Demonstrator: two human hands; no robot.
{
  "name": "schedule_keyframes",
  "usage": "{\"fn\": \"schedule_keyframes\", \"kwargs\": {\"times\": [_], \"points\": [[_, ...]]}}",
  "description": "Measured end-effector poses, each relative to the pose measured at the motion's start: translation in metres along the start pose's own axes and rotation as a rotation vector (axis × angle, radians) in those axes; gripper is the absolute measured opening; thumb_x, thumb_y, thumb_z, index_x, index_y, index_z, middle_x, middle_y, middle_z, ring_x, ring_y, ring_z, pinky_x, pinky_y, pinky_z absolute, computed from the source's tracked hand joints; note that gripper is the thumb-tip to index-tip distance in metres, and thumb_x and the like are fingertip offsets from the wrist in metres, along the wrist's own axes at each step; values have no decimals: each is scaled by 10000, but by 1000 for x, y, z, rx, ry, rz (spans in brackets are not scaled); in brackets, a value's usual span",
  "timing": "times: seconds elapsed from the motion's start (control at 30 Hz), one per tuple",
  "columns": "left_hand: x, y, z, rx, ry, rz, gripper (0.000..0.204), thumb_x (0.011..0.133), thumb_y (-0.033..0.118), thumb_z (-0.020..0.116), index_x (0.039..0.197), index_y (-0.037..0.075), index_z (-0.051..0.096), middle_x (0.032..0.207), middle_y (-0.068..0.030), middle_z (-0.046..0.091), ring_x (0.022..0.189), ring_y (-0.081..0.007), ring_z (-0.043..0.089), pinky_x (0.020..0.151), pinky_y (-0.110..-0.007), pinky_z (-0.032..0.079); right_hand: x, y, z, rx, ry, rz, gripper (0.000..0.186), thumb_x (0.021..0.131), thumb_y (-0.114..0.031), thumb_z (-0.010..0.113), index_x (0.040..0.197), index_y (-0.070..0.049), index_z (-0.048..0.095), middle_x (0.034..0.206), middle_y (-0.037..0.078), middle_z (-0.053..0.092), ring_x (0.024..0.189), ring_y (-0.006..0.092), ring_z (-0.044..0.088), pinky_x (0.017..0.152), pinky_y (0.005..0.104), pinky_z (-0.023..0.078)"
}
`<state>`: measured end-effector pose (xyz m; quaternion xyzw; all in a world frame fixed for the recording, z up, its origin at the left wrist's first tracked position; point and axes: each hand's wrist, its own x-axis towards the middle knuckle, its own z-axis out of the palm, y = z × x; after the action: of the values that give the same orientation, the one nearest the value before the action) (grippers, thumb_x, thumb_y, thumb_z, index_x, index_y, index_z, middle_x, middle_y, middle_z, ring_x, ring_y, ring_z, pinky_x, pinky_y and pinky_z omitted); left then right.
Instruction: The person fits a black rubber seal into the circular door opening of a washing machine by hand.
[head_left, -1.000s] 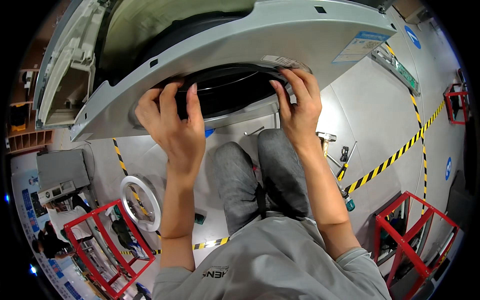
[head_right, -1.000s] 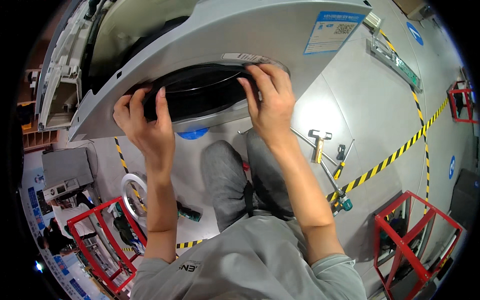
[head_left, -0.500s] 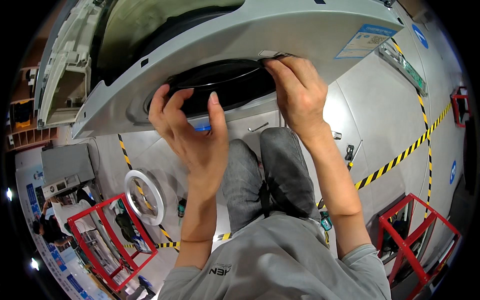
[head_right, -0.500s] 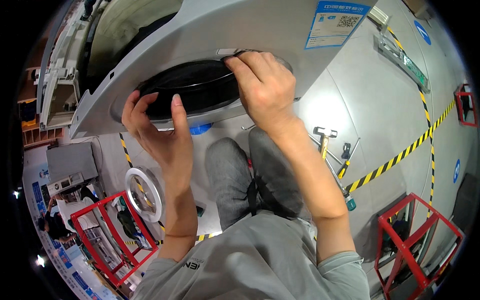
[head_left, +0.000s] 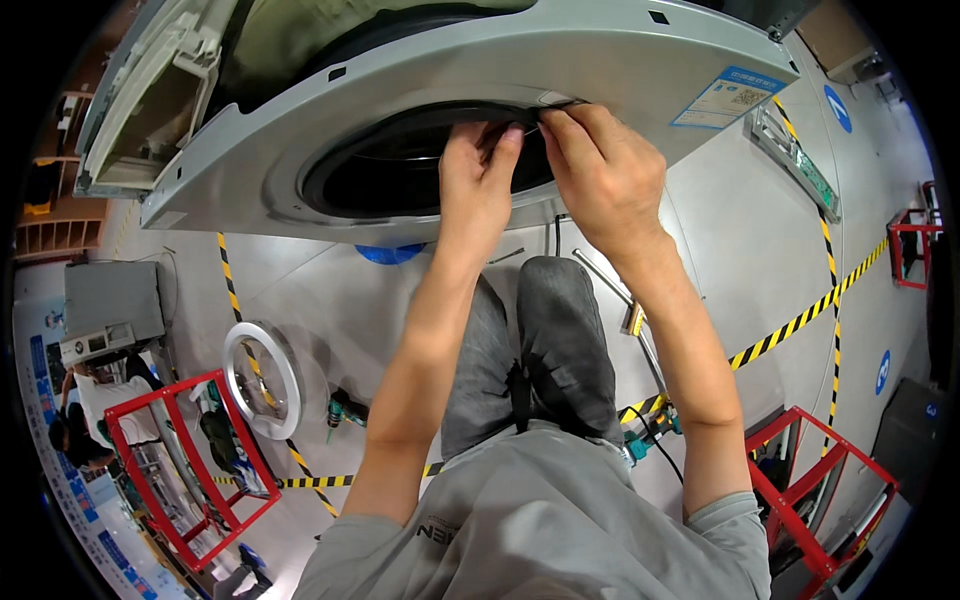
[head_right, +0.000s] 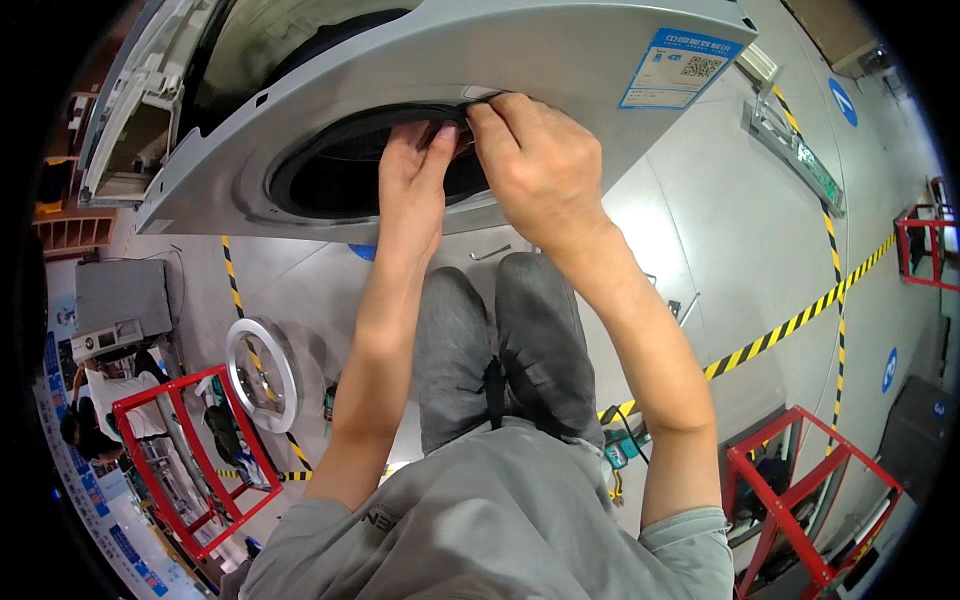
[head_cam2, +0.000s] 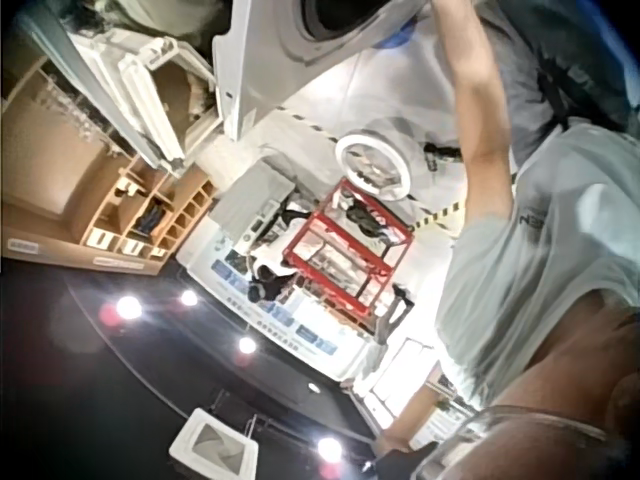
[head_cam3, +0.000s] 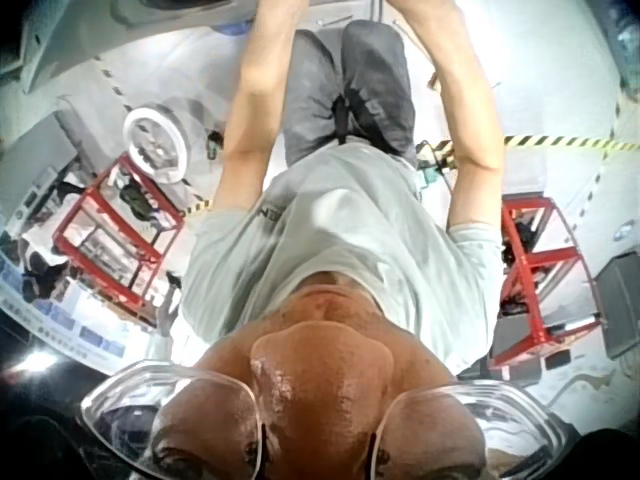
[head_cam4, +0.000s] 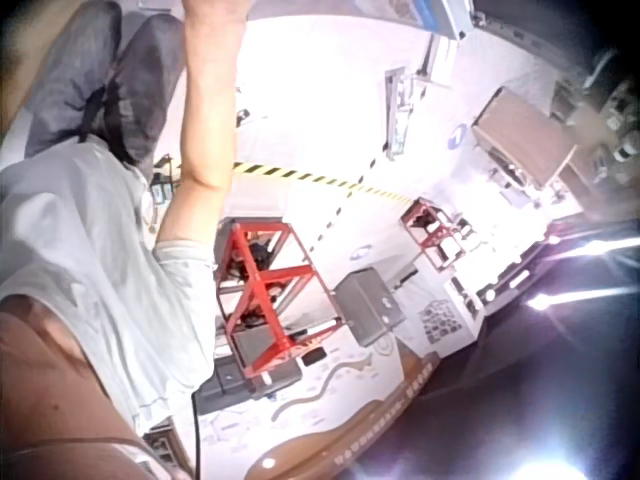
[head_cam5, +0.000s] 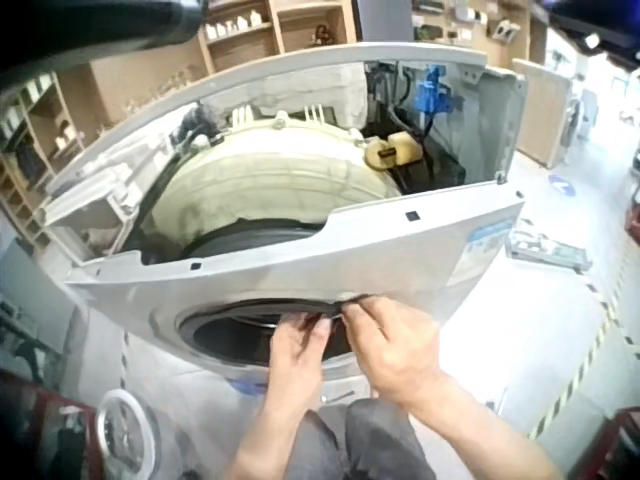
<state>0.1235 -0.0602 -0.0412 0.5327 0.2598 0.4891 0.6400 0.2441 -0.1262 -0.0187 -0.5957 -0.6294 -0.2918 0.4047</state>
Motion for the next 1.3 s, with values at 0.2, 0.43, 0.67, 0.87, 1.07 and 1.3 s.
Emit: {"fn": "schedule_keyframes", "kwargs": {"times": [0.2, 0.43, 0.67, 0.87, 1.07, 1.3], "points": [[1, -5, -6, -34, -89, -56, 193, 1006, 48, 622, 1121, -102, 661, 1024, -107, 731, 936, -128, 682, 853, -261, 541, 9, 2, -9, -68, -112, -80, 194, 736, -88, 747, 920, -57, 697, 851, 36, 656, 641, 204, 651, 554, 317, 511], [6, -2, -4, 169, -29, 38, 152, 967, 39, 663, 973, -103, 717, 872, -131, 767, 787, -106, 698, 732, -253, 555, 11, 0, -1, -77, -5, -39, 195, 617, -121, 748, 771, -85, 634, 748, 31, 572, 614, 190, 622, 510, 317, 475], [6, -1, -2, 365, -7, 105, 157, 934, 84, 716, 928, -71, 735, 793, -129, 763, 725, -114, 710, 672, -266, 544, 9, -12, 4, -160, 42, 101, 147, 673, -108, 742, 757, -100, 622, 737, 21, 565, 601, 197, 610, 504, 327, 469], [6, -11, 0, 334, 18, 156, 223, 931, 154, 750, 912, -67, 728, 775, -123, 754, 695, -139, 703, 670, -259, 534, -12, -6, -13, -102, -48, 303, 84, 863, -105, 756, 936, -87, 720, 905, 39, 707, 695, 246, 691, 601, 338, 531], [10, -18, -8, 249, -37, 141, 267, 947, 197, 747, 953, -68, 719, 812, -101, 747, 734, -112, 676, 684, -254, 527, -14, 1, -12, -37, -32, 274, 93, 861, -108, 759, 942, -74, 727, 884, 51, 711, 696, 253, 689, 600, 340, 532], [13, -19, -9, 249, -78, 111, 265, 947, 190, 744, 956, -74, 725, 827, -115, 756, 744, -120, 687, 698, -258, 532, -8, 1, -10, -49, -98, 152, 94, 836, -80, 748, 920, -58, 714, 850, 52, 696, 677, 249, 673, 589, 348, 524]]}}
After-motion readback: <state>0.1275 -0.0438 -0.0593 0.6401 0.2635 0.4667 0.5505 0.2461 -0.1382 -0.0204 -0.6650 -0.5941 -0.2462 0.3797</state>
